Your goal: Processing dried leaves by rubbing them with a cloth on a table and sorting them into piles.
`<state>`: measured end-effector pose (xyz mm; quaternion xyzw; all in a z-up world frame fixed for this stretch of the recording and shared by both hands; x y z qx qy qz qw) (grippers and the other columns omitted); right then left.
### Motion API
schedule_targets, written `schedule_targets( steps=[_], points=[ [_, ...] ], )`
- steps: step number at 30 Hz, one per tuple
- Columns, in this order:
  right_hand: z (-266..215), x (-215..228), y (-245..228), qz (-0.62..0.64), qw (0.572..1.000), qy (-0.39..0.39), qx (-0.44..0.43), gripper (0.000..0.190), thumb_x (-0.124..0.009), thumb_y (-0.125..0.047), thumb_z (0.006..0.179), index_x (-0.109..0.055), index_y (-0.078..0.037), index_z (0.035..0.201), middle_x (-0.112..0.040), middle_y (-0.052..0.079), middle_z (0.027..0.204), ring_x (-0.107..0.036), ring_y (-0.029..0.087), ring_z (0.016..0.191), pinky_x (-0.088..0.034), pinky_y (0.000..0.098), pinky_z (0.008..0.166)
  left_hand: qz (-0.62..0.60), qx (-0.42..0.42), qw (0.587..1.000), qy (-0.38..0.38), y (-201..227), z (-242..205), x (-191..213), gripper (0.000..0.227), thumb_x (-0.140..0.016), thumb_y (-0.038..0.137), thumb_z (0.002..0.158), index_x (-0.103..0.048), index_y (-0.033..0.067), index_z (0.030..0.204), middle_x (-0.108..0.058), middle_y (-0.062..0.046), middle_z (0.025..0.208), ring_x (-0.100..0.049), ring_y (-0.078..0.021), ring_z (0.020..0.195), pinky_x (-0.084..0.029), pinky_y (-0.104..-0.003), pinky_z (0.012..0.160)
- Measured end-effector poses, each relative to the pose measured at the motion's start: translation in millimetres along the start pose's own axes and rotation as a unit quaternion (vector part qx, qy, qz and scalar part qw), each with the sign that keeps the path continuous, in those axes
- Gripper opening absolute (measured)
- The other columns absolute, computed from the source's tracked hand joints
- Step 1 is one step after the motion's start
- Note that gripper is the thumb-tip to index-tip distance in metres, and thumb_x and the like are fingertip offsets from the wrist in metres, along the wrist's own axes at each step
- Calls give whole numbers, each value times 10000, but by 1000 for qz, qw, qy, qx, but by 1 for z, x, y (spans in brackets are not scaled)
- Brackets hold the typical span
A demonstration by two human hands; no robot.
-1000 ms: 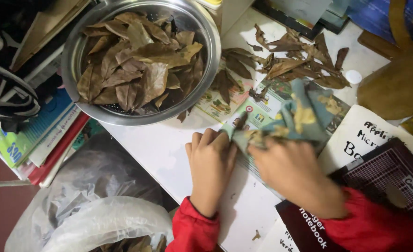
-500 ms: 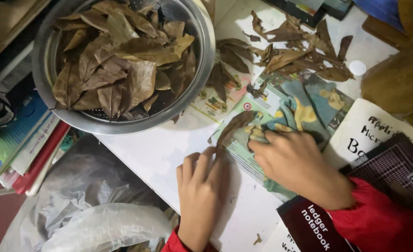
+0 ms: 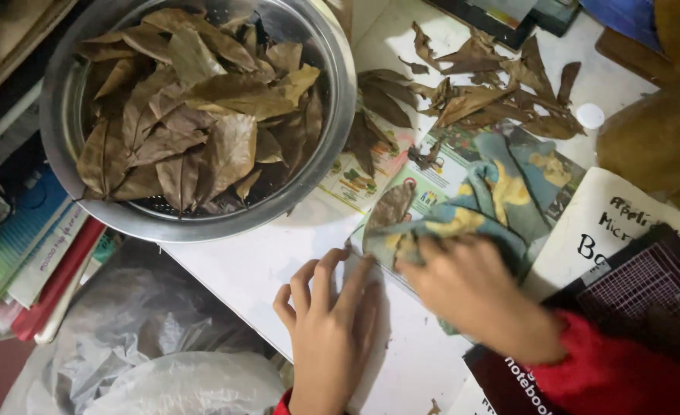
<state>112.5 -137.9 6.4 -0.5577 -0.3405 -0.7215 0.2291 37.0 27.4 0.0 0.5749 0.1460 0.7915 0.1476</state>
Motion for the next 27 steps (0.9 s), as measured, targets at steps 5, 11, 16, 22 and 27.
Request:
schedule_targets(
  steps=[5, 11, 16, 22, 27],
  points=[
    [10, -12, 25, -66, 996, -45, -44, 56, -655, -165, 904, -709, -172, 895, -675, -20, 636, -618, 148, 420, -497, 344, 358, 10, -12, 1000, 6, 1, 0, 4, 382, -632, 312, 950, -644, 317, 1331, -562, 5, 1361, -507, -285, 1168, -304, -474, 948],
    [-5, -7, 0, -17, 998, -44, -35, 33, -663, -252, 851, -662, -258, 819, -631, -4, 720, -646, 238, 510, -494, 395, 434, -11, -20, 1000, 17, -3, 1, -1, 370, -668, 289, 894, -668, 302, 1264, -571, -9, 1362, -515, -293, 1164, -304, -484, 931],
    [13, -11, 33, -64, 993, -40, -90, 48, -764, -234, 837, -728, -225, 807, -706, 31, 715, -623, 156, 444, -430, 322, 345, 0, -29, 999, 31, -2, 3, 3, 324, -630, 313, 955, -674, 322, 1276, -583, -6, 1336, -523, -295, 1145, -303, -477, 910],
    [8, -12, 29, -53, 991, -42, -111, 184, -751, -167, 851, -639, -215, 713, -572, 1, 599, -547, 141, 391, -350, 312, 338, 10, -71, 994, 80, 2, -1, 7, 289, -651, 290, 946, -701, 232, 1224, -663, 31, 1254, -598, -263, 1082, -363, -455, 883],
    [-4, 15, -6, -5, 999, 24, -29, 228, -668, -224, 774, -658, -196, 999, -613, 34, 777, -626, 236, 575, -490, 384, 515, 44, -87, 992, 83, 1, 0, 6, 280, -610, 277, 998, -691, 200, 1255, -652, 29, 1279, -583, -252, 1087, -357, -454, 872]
  ],
)
Point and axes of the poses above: each hand's wrist, its own z-axis towards the middle knuckle, its own x-axis out of the back of the hand, y = z × x, the point moved 2 cm from there along z, towards the middle knuckle
